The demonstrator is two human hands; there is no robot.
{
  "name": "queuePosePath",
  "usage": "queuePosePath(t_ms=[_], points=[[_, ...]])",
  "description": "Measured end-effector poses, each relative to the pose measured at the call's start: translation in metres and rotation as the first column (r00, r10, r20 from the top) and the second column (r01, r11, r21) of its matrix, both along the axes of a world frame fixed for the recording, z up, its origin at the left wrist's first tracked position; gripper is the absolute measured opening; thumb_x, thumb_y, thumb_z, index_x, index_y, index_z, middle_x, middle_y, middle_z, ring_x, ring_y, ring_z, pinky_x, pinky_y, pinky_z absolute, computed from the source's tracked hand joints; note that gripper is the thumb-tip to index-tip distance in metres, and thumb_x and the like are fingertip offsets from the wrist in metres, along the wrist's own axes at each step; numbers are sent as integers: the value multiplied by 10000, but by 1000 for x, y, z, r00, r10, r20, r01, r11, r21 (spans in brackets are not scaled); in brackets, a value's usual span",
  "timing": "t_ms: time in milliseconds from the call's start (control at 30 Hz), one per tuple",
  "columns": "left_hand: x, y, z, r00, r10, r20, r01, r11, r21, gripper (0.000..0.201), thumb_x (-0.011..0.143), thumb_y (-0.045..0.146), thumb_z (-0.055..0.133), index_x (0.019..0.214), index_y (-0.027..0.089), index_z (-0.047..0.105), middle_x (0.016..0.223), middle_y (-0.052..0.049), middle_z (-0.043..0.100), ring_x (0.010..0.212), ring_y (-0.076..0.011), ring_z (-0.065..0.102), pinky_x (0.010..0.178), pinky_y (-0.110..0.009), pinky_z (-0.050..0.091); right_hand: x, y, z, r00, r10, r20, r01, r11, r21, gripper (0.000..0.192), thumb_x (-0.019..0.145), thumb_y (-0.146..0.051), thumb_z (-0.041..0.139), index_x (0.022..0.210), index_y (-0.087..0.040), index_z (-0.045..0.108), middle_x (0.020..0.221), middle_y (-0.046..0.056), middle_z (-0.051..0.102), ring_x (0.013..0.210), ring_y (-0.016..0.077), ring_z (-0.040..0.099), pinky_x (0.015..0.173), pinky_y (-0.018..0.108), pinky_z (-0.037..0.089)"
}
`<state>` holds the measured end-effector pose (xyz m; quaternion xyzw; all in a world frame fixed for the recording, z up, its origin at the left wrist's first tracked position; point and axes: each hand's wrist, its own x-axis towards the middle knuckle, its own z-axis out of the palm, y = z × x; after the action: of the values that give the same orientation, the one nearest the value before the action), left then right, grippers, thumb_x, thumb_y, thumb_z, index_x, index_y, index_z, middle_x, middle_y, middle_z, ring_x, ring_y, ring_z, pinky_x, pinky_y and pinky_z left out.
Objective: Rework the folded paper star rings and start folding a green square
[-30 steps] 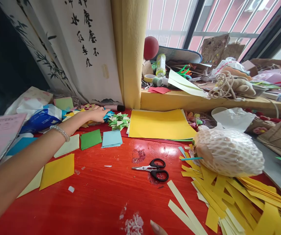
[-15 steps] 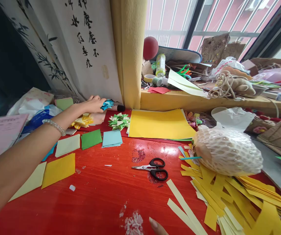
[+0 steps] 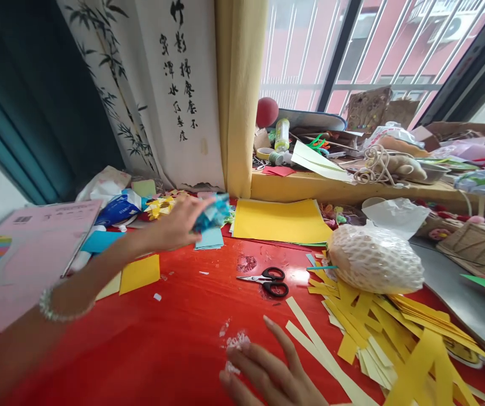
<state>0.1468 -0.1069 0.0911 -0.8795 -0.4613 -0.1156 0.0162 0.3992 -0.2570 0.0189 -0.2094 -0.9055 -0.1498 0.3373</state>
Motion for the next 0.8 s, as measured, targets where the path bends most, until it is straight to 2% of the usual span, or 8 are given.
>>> queuePosePath(t_ms=[100, 233, 300, 400, 500, 600, 700, 800], points=[[14, -52, -44, 988, -150, 44, 156, 960, -232, 846, 713, 346, 542, 1359, 300, -4, 1217, -120, 352, 1106, -312, 316, 897, -435, 317, 0, -5, -5, 995, -10, -95, 7, 999, -32, 178, 815, -134, 514, 985, -104, 560, 977, 50, 628, 1046, 164, 498, 1067, 402, 209], [20, -96, -87, 952, -305, 19, 301, 929, -216, 770, 770, 305, 485, 1365, 265, -2, 1217, -129, 412, 1128, -297, 346, 963, -480, 245, 4, -2, -23, 997, -1, -80, -18, 971, -238, 412, 778, -114, 512, 1181, -96, 427, 1142, 113, 518, 1148, 233, 403, 1019, 452, 280], [21, -107, -93, 947, -320, -8, 315, 937, -149, 672, 808, 219, 407, 1366, 226, 33, 1253, -121, 406, 1136, -274, 354, 993, -491, 188, 5, 0, -31, 992, -79, -99, 30, 908, -417, 500, 796, -162, 503, 1262, -136, 322, 1228, 131, 433, 1202, 250, 332, 988, 449, 330], [20, -114, -87, 945, -326, -2, 323, 938, -122, 671, 770, 193, 441, 1356, 176, 115, 1226, -114, 436, 1129, -266, 369, 1009, -496, 155, 2, 2, -37, 964, -207, -166, 48, 751, -659, 510, 831, -226, 477, 1289, -210, 254, 1307, 108, 338, 1237, 239, 283, 1002, 443, 322], [13, -114, -79, 936, -345, 70, 352, 923, -158, 755, 693, 236, 544, 1348, 194, 170, 1258, -90, 401, 1183, -268, 318, 1037, -464, 141, -4, 3, -38, 929, -277, -246, -46, 572, -819, 488, 850, -287, 466, 1284, -266, 245, 1340, 68, 299, 1247, 225, 282, 1017, 429, 310], [1, -111, -81, 938, -312, 153, 342, 907, -245, 824, 685, 370, 605, 1360, 231, 152, 1393, -69, 217, 1280, -283, 150, 1056, -444, 132, -13, 4, -40, 908, -286, -307, -159, 442, -883, 532, 847, -315, 480, 1304, -291, 207, 1378, 49, 251, 1268, 220, 251, 1030, 418, 292], [-8, -106, -93, 954, -186, 235, 266, 886, -379, 922, 693, 512, 591, 1379, 241, 39, 1446, -68, 18, 1310, -281, 35, 1052, -442, 167, -21, 5, -43, 904, -272, -331, -216, 378, -900, 632, 829, -323, 519, 1335, -301, 142, 1414, 40, 176, 1284, 214, 217, 1047, 399, 264], [-9, -101, -105, 942, -88, 323, 239, 854, -462, 985, 682, 544, 592, 1376, 243, -39, 1447, -66, -49, 1317, -256, 8, 1055, -421, 181, -27, 7, -46, 900, -289, -328, -207, 379, -902, 685, 812, -334, 546, 1344, -309, 116, 1427, 32, 122, 1291, 209, 190, 1046, 385, 268]])
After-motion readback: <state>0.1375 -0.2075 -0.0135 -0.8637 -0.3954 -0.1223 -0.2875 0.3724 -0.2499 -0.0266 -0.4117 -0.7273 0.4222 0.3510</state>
